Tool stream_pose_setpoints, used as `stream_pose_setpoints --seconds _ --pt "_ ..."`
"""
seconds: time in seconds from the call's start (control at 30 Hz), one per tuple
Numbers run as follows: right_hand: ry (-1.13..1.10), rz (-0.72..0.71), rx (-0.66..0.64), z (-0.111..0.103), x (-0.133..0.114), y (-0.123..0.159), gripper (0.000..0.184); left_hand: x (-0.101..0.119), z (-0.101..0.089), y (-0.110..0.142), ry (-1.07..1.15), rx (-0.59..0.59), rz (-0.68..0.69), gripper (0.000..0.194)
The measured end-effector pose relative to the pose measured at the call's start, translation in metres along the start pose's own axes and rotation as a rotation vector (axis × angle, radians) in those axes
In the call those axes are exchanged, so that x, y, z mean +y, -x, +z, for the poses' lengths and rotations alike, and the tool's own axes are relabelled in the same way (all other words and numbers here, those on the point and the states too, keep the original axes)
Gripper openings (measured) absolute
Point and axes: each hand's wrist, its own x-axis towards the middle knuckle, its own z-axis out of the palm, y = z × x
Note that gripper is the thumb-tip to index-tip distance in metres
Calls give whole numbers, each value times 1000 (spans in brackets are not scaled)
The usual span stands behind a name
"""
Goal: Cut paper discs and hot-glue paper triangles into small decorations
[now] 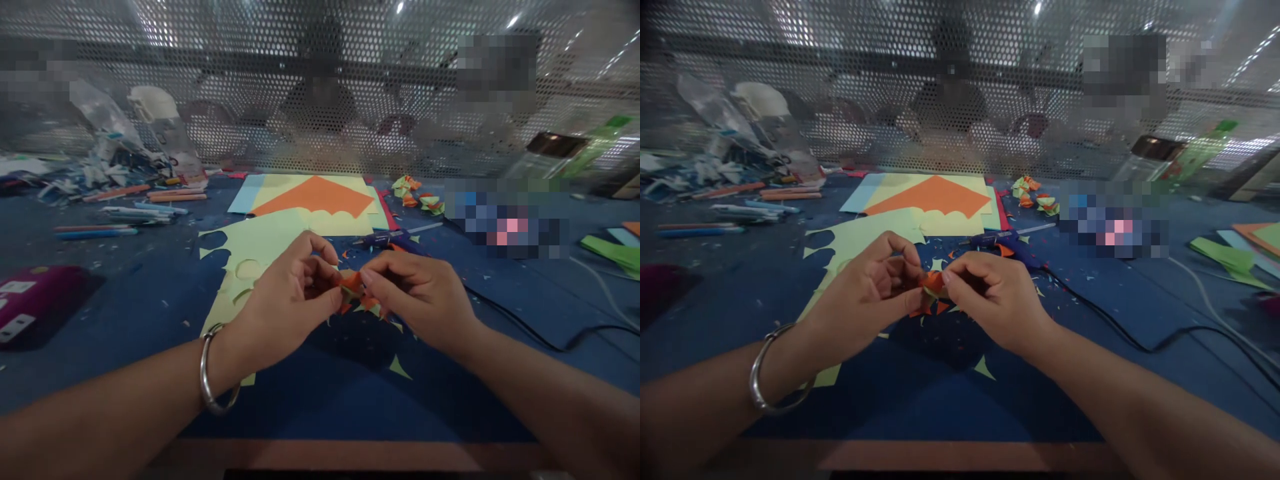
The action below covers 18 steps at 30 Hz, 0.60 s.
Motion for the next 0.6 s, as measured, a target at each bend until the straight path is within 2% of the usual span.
stream_pose_setpoints --seconds 0.13,0.2,0.3,0.47,0.6 --pt "-7 9 4 0 1 -2 18 0 1 6 -40 -63 53 19" --pt "-13 -1 -11 0 0 -2 18 2 1 9 -141 -93 136 13" --pt "-51 -12 -36 -2 -1 -1 19 7 1 13 -334 -84 223 15" --pt "-207 134 -89 -2 2 -1 19 9 0 11 -395 54 128 6" --pt "-226 220 -121 1 3 -3 22 5 -2 9 -344 87 64 6"
